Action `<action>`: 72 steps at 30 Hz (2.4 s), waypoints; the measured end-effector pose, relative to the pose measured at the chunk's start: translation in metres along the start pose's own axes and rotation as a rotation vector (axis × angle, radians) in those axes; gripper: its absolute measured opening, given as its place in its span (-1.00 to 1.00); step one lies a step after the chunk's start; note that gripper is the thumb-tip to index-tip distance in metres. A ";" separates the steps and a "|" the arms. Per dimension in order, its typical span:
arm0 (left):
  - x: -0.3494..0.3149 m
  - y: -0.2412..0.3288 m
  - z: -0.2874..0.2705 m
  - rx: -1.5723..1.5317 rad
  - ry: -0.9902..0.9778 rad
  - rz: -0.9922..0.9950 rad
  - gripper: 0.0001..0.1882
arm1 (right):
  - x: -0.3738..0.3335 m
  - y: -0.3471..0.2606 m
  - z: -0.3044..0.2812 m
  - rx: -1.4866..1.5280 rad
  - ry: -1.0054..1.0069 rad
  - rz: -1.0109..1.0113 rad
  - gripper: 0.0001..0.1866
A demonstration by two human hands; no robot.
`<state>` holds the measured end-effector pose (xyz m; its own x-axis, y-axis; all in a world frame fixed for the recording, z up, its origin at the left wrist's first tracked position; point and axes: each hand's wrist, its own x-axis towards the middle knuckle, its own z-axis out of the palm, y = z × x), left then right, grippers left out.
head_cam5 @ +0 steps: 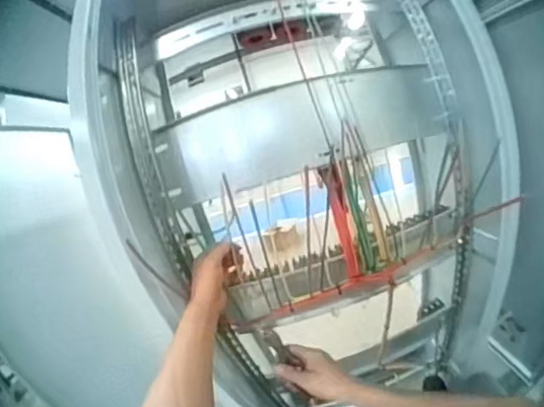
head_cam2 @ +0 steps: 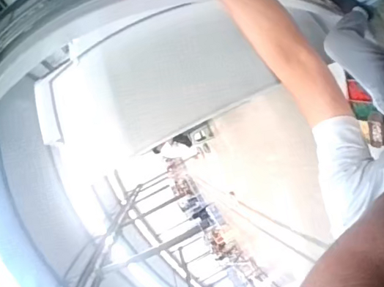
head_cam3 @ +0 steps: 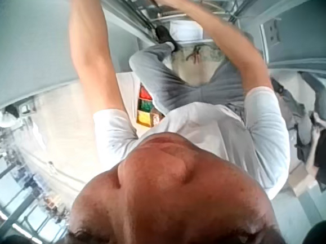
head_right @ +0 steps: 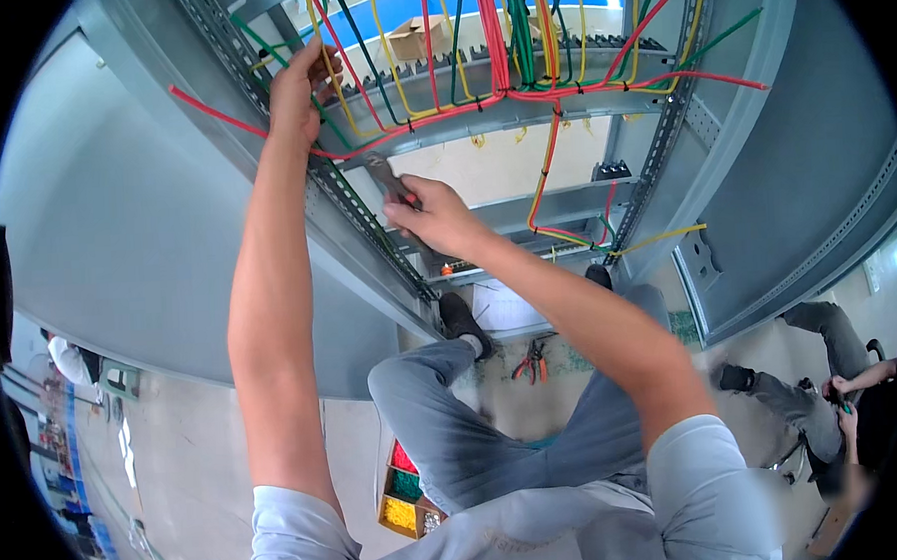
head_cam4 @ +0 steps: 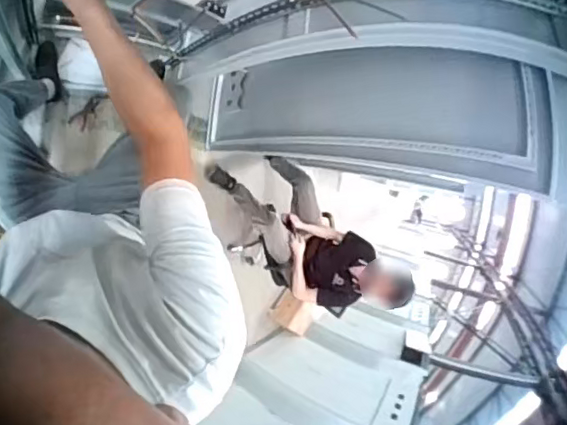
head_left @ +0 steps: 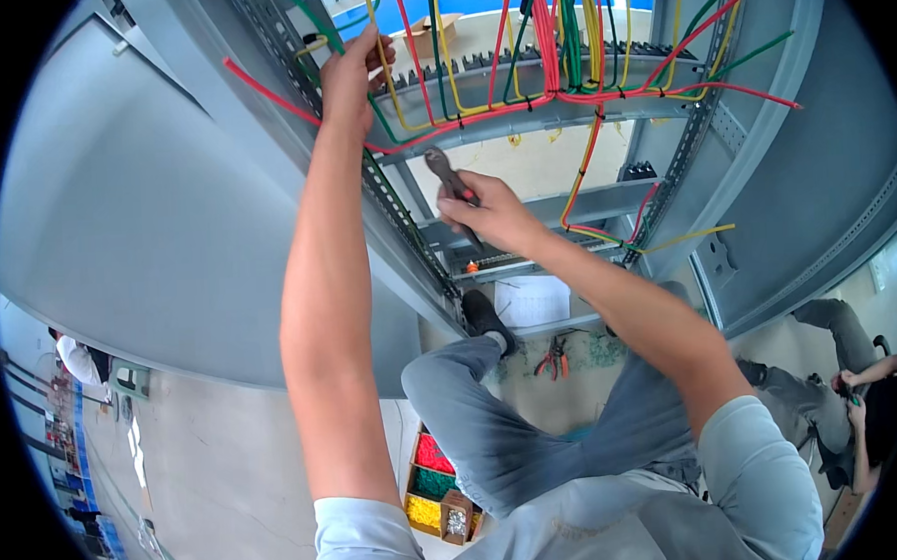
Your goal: The person sits on a stool in front of an open electrical cabinet and uses pliers to strip and cut colored wires. They then insert the wires into terminal blocks and tighten the connections. The person repeats this process for multiple wires of different colors.
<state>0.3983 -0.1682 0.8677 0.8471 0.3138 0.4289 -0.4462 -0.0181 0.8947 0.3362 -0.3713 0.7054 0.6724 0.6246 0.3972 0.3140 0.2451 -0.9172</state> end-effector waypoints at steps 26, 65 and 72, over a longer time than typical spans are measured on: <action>0.005 0.037 0.040 0.421 0.119 -0.215 -0.67 | 0.092 0.029 0.026 -0.283 0.535 -0.292 -0.60; 0.028 -0.029 0.013 0.574 0.010 -0.081 -0.10 | 0.121 0.049 0.031 0.012 0.707 -0.338 -0.79; 0.020 -0.020 0.018 0.645 0.015 -0.148 -0.06 | 0.119 0.049 0.028 0.012 0.709 -0.331 -0.80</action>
<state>0.4289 -0.1786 0.8608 0.8801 0.3697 0.2979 -0.0589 -0.5376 0.8411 0.4130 -0.2641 0.7073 0.8139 -0.1044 0.5715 0.5684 0.3466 -0.7462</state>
